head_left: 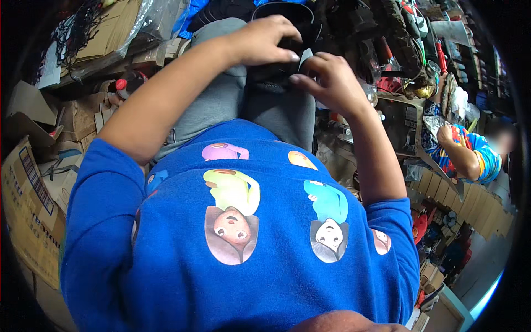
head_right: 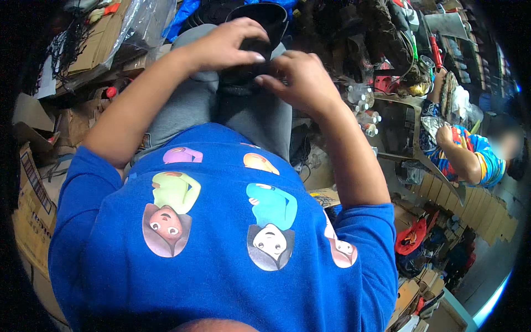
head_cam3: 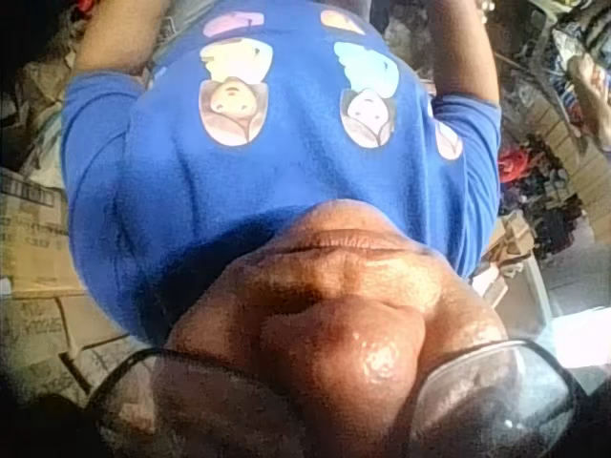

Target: Lacing a black shoe and tightening the laces.

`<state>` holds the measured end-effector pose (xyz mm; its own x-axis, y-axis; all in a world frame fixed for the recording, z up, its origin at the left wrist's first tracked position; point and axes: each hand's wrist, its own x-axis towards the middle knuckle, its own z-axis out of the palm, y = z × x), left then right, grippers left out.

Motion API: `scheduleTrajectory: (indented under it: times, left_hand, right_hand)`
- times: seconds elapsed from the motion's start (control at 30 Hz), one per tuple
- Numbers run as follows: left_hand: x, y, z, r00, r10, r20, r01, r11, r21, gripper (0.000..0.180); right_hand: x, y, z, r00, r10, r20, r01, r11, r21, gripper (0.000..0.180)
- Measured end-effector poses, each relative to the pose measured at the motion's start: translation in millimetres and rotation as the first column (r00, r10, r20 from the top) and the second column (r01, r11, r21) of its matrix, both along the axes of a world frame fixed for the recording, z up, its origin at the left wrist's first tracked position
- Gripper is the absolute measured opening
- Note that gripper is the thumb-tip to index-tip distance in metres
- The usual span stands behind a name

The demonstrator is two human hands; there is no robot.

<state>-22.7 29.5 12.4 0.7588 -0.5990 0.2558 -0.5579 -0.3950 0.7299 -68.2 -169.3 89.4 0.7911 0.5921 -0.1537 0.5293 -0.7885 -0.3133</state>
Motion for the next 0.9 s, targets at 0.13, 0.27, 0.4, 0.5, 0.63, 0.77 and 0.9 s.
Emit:
scheduleTrajectory:
  times: [0.13,0.27,0.4,0.5,0.63,0.77,0.9]
  left_hand:
    - [0,-13,-4,0.997,-0.04,-0.07,0.043,0.998,0.041,0.047]
    - [-1,-14,-5,0.987,-0.064,-0.149,0.072,0.996,0.049,0.047]
    - [3,-13,-5,0.984,-0.105,-0.143,0.109,0.994,0.025,0.044]
    - [17,-8,3,0.968,-0.173,-0.18,0.184,0.982,0.045,0.035]
    - [23,-10,16,0.959,-0.218,-0.179,0.238,0.966,0.102,0.025]
    - [25,-10,12,0.935,-0.266,-0.236,0.278,0.96,0.02,0.022]
    - [27,-7,14,0.921,-0.278,-0.274,0.294,0.956,0.017,0.02]
  right_hand:
    - [3,-8,-23,0.991,0.099,-0.093,-0.093,0.993,0.07,0.018]
    - [-16,-15,-13,0.987,0.1,-0.123,-0.086,0.99,0.112,0.015]
    - [-42,-32,1,0.984,-0.026,-0.178,0.06,0.981,0.186,0.019]
    - [-51,-27,21,0.91,-0.266,-0.317,0.368,0.872,0.324,0.013]
    - [-41,-18,12,0.919,-0.322,-0.228,0.378,0.883,0.276,0.018]
    - [-29,-22,-3,0.954,-0.267,-0.137,0.292,0.932,0.215,0.021]
    - [-25,-16,1,0.978,-0.205,-0.026,0.206,0.965,0.165,0.02]
